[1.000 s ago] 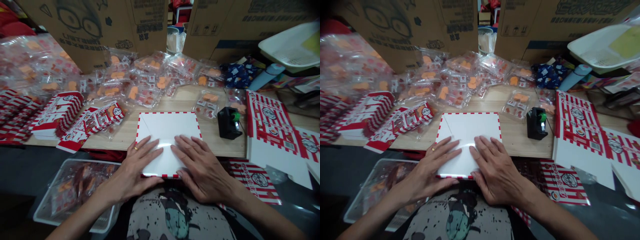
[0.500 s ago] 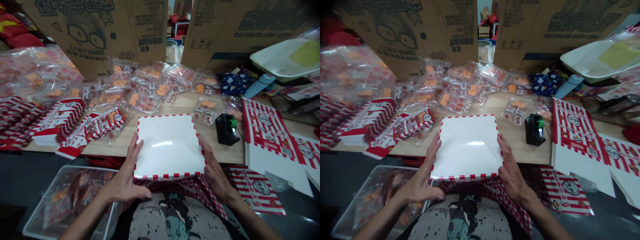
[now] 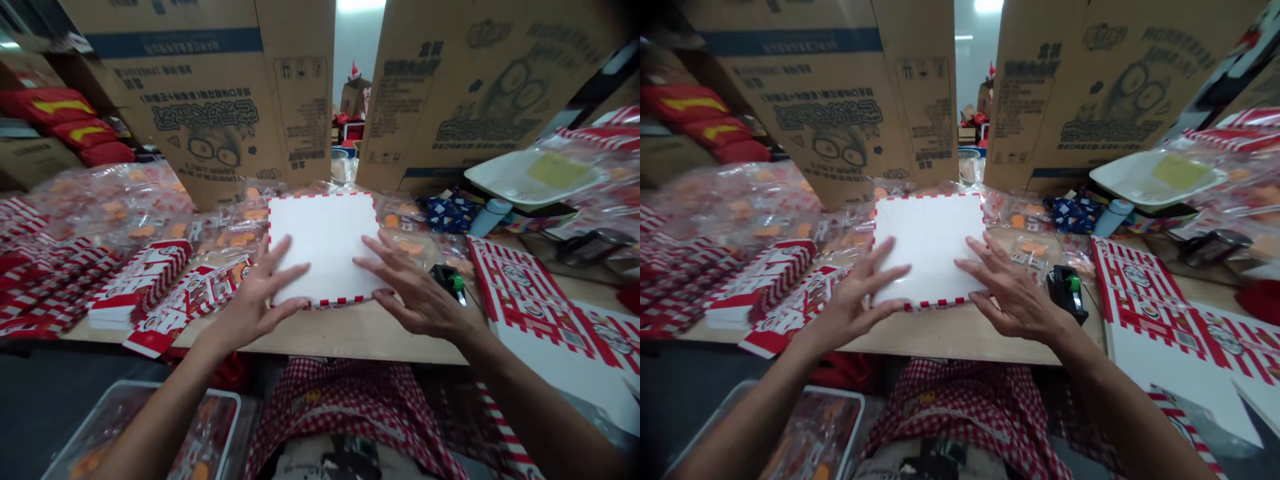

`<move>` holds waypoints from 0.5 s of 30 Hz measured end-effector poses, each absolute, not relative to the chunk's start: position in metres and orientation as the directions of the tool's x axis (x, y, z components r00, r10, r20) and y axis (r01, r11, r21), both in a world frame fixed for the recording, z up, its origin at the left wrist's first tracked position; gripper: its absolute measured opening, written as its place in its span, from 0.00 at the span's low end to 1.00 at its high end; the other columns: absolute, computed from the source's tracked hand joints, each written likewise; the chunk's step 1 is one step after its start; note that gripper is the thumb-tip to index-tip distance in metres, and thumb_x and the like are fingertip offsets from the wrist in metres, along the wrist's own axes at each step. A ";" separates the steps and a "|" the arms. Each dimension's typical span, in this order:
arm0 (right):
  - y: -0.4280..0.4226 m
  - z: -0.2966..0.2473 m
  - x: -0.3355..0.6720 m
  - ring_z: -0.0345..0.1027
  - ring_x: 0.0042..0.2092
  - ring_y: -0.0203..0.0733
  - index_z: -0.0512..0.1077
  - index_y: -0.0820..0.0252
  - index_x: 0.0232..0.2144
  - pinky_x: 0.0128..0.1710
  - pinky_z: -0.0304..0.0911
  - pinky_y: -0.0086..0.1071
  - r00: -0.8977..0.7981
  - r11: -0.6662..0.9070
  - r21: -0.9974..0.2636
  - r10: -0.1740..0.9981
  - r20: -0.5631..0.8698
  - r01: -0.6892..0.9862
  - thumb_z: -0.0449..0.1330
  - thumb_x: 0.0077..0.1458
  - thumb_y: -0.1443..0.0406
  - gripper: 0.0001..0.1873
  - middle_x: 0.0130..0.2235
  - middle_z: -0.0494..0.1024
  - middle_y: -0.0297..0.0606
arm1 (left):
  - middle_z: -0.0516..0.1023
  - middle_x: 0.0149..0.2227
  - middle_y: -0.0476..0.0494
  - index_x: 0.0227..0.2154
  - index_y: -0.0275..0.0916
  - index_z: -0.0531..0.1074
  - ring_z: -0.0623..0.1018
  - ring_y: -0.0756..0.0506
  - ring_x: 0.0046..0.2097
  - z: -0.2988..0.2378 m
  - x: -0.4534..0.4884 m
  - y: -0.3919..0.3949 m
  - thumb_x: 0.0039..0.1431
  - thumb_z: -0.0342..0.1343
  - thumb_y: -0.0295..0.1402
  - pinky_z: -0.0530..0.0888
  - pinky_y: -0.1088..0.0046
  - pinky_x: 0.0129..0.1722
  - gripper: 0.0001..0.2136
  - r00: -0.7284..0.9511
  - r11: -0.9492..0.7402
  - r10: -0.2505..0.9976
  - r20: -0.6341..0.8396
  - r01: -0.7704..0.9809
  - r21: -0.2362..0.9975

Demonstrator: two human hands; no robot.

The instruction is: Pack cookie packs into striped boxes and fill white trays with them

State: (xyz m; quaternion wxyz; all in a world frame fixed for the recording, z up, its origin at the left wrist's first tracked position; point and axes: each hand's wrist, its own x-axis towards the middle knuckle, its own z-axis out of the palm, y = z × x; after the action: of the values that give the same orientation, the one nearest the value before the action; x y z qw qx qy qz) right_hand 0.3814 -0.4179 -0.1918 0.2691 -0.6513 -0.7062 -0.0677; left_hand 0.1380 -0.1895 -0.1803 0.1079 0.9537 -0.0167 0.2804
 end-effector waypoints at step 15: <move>-0.368 -0.227 0.391 0.27 0.75 0.56 0.44 0.55 0.73 0.72 0.45 0.61 0.045 0.127 -0.291 0.853 0.520 0.948 0.56 0.57 0.73 0.46 0.76 0.36 0.41 | 0.43 0.75 0.33 0.72 0.48 0.44 0.44 0.30 0.75 -0.237 0.175 -0.139 0.67 0.58 0.38 0.52 0.37 0.69 0.37 0.755 -0.999 0.029 0.655 0.012 0.030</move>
State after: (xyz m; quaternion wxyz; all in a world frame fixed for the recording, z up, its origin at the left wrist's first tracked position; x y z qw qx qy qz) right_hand 0.3911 -0.3679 -0.2274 0.3040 -0.6560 -0.6864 -0.0782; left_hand 0.1753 -0.1392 -0.2369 0.0120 0.9367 0.0108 0.3497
